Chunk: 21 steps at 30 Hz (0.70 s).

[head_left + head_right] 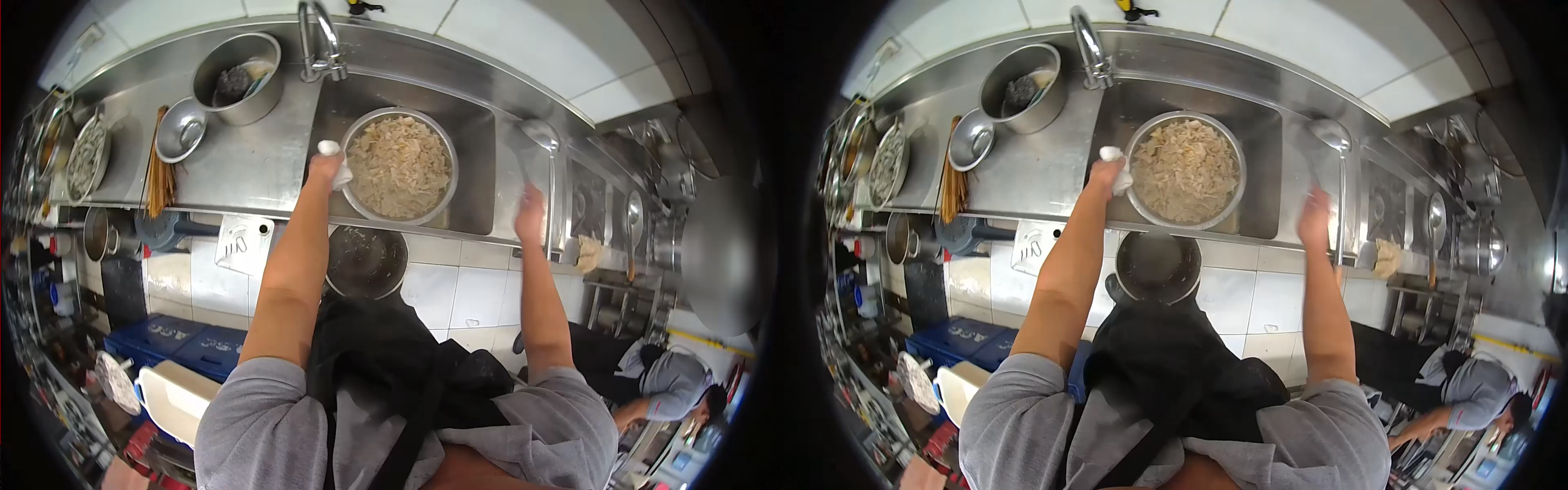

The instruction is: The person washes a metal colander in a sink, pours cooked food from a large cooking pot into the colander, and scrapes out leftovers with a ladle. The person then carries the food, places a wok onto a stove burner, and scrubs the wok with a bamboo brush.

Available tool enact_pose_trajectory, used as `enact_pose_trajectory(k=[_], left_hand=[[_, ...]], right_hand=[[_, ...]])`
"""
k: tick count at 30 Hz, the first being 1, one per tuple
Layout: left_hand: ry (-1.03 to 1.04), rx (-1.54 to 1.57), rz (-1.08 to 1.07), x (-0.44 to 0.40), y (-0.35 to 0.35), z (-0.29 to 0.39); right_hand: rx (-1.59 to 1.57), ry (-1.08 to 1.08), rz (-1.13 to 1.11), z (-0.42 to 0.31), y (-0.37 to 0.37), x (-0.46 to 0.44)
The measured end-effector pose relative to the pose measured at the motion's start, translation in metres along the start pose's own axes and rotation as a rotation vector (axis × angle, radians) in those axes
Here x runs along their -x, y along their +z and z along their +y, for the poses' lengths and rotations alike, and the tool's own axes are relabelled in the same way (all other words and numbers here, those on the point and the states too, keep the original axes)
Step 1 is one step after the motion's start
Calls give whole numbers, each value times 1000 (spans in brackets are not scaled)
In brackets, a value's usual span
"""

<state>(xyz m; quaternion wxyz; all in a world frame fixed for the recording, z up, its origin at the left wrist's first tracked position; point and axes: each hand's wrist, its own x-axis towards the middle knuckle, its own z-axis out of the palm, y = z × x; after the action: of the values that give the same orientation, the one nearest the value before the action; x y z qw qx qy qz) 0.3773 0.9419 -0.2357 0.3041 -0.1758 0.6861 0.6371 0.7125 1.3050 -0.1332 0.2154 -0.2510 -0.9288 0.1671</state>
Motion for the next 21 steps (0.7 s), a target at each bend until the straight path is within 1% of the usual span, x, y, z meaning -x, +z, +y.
enact_pose_trajectory(k=[1,2,3,4,5,6,7,9,11,13,14,15,16,17,18,19,20,21], left_hand=[[5,-12,-21,-16,-1,-12],[37,-66,-52,-34,-3,-27],[70,-122,-84,-45,0,-34],[41,-163,-60,-33,2,-27],[32,-242,-10,-34,3,-29],[-19,-263,-31,-54,-1,-42],[-68,-285,-49,-62,0,-46],[-72,-285,-74,-60,2,-47],[-78,-266,-66,-52,7,-37],[12,-388,-151,-54,3,-33],[64,-430,-182,-92,2,-55],[112,-475,-217,-130,0,-78],[164,-563,-222,-123,-2,-65],[95,-592,-253,-114,2,-54],[27,-623,-284,-104,6,-43],[-150,-575,-338,-101,8,-31],[-13,-820,-340,-89,10,-19],[6,-827,-270,-95,12,-27]], right_hand=[[-47,-2,-53,-24,24,-8],[-1,119,-295,-59,37,-25],[3,82,-303,-46,77,-25],[24,163,-411,-49,100,-29],[99,149,-464,-44,123,-29],[170,133,-518,-40,140,-32],[170,151,-506,-41,149,-39],[109,619,-858,-42,164,-50],[50,539,-912,-23,189,-45],[83,552,-864,-6,221,-41],[75,559,-839,8,242,-37],[24,658,-806,18,252,-37],[-26,755,-765,29,262,-36],[-77,925,-723,20,253,-43],[-165,966,-787,17,242,-47],[-246,1021,-790,27,243,-51],[-326,1027,-678,-14,209,-51],[-373,972,-701,-2,211,-50]])
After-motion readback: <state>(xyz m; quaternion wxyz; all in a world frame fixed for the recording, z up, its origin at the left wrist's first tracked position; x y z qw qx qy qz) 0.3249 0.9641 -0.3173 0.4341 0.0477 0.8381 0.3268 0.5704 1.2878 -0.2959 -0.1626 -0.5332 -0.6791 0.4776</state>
